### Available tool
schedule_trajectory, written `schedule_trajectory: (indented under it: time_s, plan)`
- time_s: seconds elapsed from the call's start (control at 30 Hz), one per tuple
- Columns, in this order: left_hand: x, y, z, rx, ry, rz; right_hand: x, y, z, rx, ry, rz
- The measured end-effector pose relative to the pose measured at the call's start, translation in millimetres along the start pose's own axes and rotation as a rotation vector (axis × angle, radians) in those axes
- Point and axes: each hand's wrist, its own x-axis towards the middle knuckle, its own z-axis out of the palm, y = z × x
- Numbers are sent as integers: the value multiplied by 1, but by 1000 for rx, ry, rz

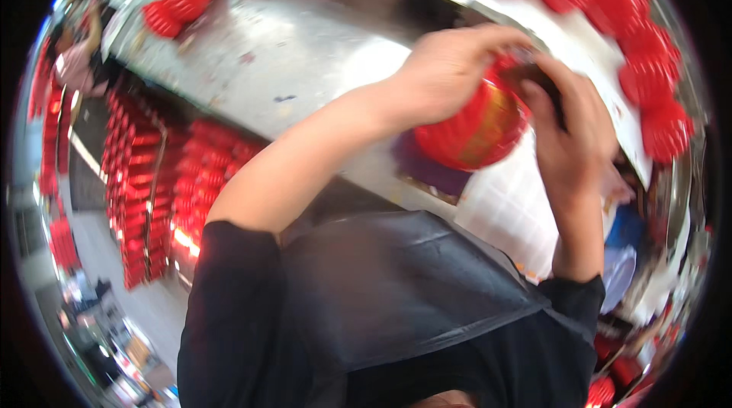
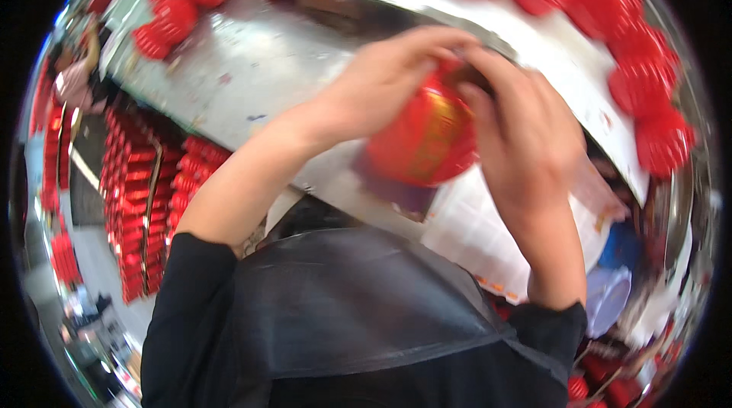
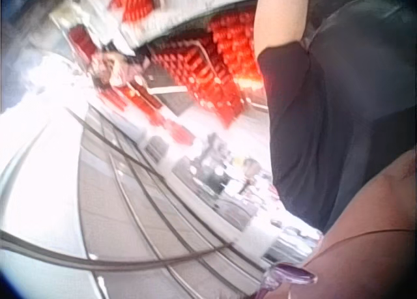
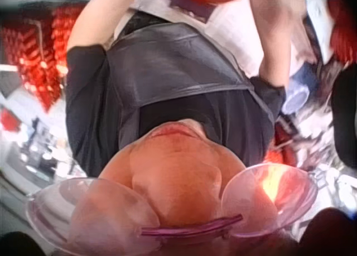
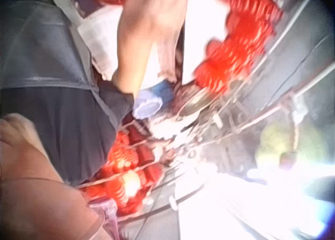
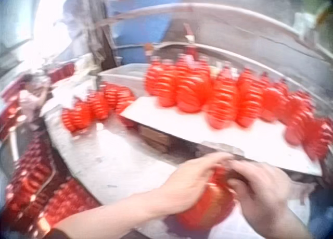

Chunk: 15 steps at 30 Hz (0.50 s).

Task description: The person repeatedly picks up red ribbed plastic containers, applies a rectangular label to the side of each container, and places the labeled containers on a nearby surface. The process is repeated for multiple containers in a continuous loop.

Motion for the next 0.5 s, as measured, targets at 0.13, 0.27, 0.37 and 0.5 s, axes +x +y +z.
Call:
schedule_trajectory:
  time_s: [0.13, 0.27, 0.37, 0.5]
  plan:
    - [13, 8, -6, 300, -67, 102, -23, -4, -4, 142, -12, 218]
    - [15, 29, -11, 524, -66, 127, -51, 12, 1, 221, 92, 347]
    - [3, 45, -19, 625, -147, 123, -64, 22, 1, 506, 134, 601]
    - [-52, 50, -51, 571, 19, 254, -57, 27, -6, 80, 65, 512]
